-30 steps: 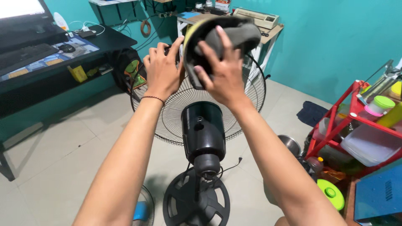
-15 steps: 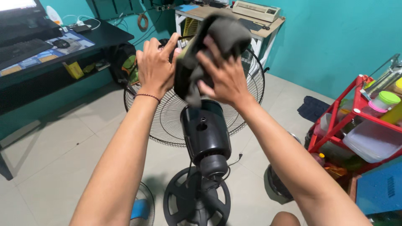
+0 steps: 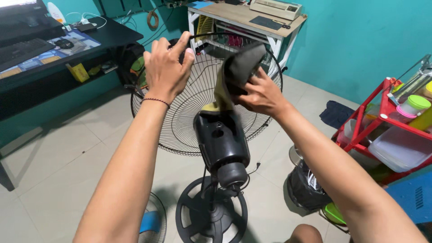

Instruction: The person disassembles a standing electric fan by removing the front grille, the fan blades, and the central hub cap. They then use a cloth to wipe the motor housing and the inner cage. The video ends with the fan partially disassembled and cleaned.

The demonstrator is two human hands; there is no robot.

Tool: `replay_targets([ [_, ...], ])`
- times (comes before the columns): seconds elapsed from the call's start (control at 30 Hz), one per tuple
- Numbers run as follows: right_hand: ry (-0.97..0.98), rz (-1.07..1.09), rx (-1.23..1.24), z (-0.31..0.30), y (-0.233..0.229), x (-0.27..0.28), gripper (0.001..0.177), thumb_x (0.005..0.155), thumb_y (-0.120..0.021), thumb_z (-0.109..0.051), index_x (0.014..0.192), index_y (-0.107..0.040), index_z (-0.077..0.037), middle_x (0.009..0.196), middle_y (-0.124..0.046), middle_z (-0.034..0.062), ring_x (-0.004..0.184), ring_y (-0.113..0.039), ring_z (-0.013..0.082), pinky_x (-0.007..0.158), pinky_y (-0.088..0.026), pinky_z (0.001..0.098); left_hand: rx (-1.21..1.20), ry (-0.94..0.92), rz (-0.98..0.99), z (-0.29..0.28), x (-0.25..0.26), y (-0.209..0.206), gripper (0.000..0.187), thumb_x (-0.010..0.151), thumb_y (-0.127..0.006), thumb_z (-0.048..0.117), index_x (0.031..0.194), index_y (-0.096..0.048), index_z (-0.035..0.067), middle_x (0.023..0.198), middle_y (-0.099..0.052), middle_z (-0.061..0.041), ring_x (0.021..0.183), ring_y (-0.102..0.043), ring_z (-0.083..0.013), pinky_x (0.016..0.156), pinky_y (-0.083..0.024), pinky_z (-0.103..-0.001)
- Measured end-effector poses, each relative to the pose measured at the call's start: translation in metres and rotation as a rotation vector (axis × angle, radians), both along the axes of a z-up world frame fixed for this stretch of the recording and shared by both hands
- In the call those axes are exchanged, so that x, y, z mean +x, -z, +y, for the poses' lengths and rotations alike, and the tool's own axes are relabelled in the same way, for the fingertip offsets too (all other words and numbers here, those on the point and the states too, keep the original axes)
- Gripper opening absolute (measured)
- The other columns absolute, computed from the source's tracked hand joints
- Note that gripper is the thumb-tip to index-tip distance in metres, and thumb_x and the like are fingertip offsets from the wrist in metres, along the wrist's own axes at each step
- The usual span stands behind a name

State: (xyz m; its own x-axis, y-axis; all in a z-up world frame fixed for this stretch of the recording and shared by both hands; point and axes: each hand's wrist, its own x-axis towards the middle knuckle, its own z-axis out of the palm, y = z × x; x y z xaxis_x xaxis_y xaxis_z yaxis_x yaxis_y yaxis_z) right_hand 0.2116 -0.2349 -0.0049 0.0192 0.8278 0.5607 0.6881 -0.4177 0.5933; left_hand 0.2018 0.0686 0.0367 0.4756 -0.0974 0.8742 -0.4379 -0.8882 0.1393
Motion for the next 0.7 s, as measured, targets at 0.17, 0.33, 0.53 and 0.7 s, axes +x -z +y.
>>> replay_targets([
  [0.17,-0.011,0.084,0.197,0.016,-0.002,-0.012,0.043,0.078,-0.079,-0.026,0.119,-0.07,-0.016,0.136,-0.063,0.0121,0.134,-0.055,0.0386,0.119,-0.029,0.0655,-0.001,0.009,0.006,0.0,-0.001,0.0,0.042,0.101,-0.058,0.037,0.139,-0.068,0.023,0.093,-0.055,-0.011,0.094,-0.054,-0.0294,0.077,-0.038,-0.044],
  [0.33,0.067,0.257,0.578,0.04,-0.028,-0.004,0.06,0.087,-0.084,-0.031,0.137,-0.063,-0.005,0.137,-0.06,0.0184,0.131,-0.053,0.0448,0.114,-0.033,0.063,0.019,0.054,0.002,-0.003,0.001,0.002,0.041,0.103,-0.059,0.037,0.14,-0.068,0.023,0.092,-0.054,-0.011,0.093,-0.054,-0.0299,0.076,-0.038,-0.045],
  [0.53,0.148,0.114,0.308,0.05,-0.023,-0.017,0.053,0.087,-0.086,-0.033,0.133,-0.067,-0.013,0.144,-0.056,0.0137,0.143,-0.048,0.0385,0.125,-0.027,0.0621,0.015,0.012,-0.001,0.001,0.003,0.001,0.04,0.103,-0.059,0.035,0.141,-0.067,0.024,0.095,-0.055,-0.01,0.098,-0.055,-0.03,0.079,-0.039,-0.046],
  [0.7,0.008,0.211,0.195,0.043,-0.036,-0.016,0.059,0.09,-0.084,-0.033,0.141,-0.065,-0.008,0.154,-0.051,0.0161,0.147,-0.044,0.0413,0.126,-0.024,0.065,-0.017,0.033,0.057,0.005,0.001,0.002,0.039,0.105,-0.055,0.033,0.141,-0.067,0.024,0.094,-0.055,-0.012,0.097,-0.054,-0.0307,0.08,-0.039,-0.046],
])
